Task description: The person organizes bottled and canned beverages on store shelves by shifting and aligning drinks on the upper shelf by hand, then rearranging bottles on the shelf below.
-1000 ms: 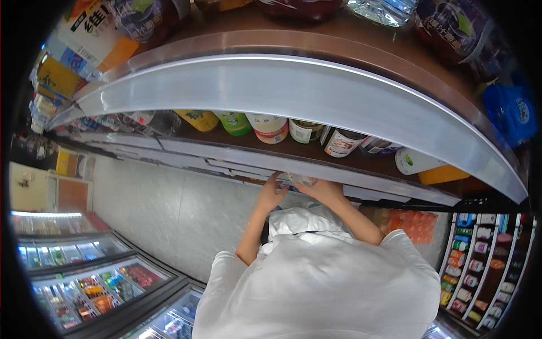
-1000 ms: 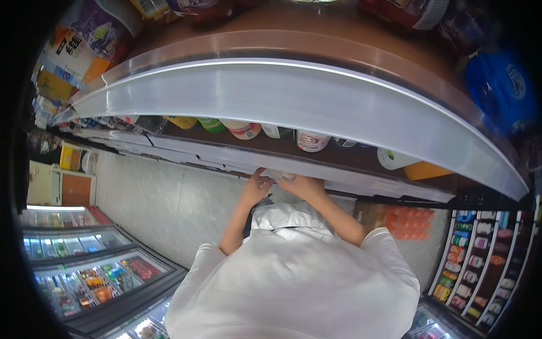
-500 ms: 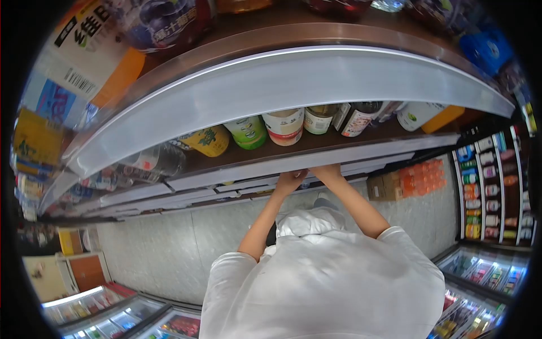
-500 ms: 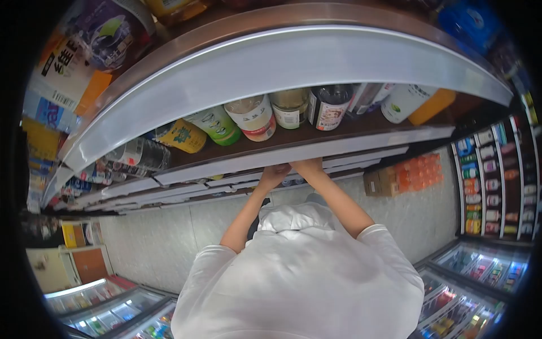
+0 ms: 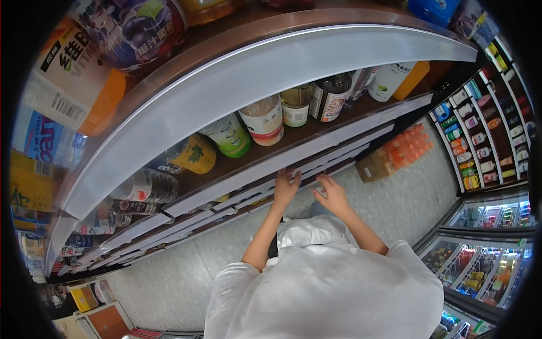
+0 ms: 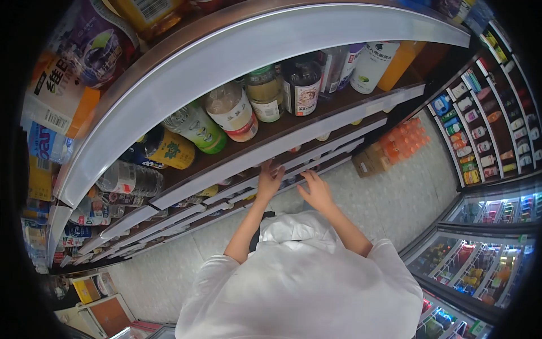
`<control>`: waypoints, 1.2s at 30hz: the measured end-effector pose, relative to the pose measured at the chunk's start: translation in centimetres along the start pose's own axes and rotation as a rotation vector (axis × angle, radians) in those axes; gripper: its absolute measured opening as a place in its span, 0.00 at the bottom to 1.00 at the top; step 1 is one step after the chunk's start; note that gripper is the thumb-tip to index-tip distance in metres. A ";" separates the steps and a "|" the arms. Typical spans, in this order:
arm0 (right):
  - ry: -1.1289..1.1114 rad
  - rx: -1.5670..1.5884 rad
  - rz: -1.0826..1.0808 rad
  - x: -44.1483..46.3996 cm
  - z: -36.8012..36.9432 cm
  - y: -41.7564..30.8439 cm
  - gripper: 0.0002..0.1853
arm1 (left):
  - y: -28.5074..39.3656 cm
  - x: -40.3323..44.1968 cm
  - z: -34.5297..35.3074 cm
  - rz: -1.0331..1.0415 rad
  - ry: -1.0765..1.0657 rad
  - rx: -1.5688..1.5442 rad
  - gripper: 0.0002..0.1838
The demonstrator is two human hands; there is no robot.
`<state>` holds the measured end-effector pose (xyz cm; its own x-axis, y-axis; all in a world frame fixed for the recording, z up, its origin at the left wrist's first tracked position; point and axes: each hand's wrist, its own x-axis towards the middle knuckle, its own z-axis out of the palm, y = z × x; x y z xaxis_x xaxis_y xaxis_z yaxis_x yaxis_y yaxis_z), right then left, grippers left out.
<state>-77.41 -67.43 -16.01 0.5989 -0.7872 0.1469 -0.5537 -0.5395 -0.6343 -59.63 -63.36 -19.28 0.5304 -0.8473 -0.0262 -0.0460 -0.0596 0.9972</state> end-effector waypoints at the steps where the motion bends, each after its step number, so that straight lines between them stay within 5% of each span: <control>1: -0.033 0.012 0.041 -0.3 -0.1 0.1 0.24 | 0.4 0.0 0.3 0.061 0.043 0.124 0.32; 5: -0.044 0.015 0.065 -0.6 -0.5 0.2 0.24 | 2.1 -0.1 0.8 0.348 0.163 0.422 0.29; 14: 0.052 0.036 0.037 4.5 -2.3 2.0 0.28 | 6.5 -0.9 1.5 0.509 0.234 0.678 0.28; 23: 0.504 -0.169 0.044 11.0 -6.2 5.9 0.29 | 7.7 1.2 5.9 0.498 0.151 0.658 0.18; 27: 0.492 -0.100 0.071 12.8 -8.8 8.9 0.32 | 8.5 3.3 9.6 0.585 0.170 0.699 0.16; 29: 0.352 -0.129 -0.161 13.7 -9.1 11.7 0.30 | 9.2 4.1 11.1 0.598 0.193 0.766 0.15; 32: 0.139 0.017 -0.093 14.0 -10.2 11.7 0.28 | 9.3 5.5 12.5 0.622 0.167 0.877 0.16; 36: 0.173 0.017 -0.204 14.6 -10.7 12.1 0.26 | 7.8 7.8 12.7 0.519 0.099 0.956 0.17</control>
<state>-81.57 -88.61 -13.42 0.5884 -0.7029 0.3997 -0.4210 -0.6883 -0.5908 -66.60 -77.17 -12.64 0.3200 -0.8441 0.4303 -0.8998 -0.1286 0.4169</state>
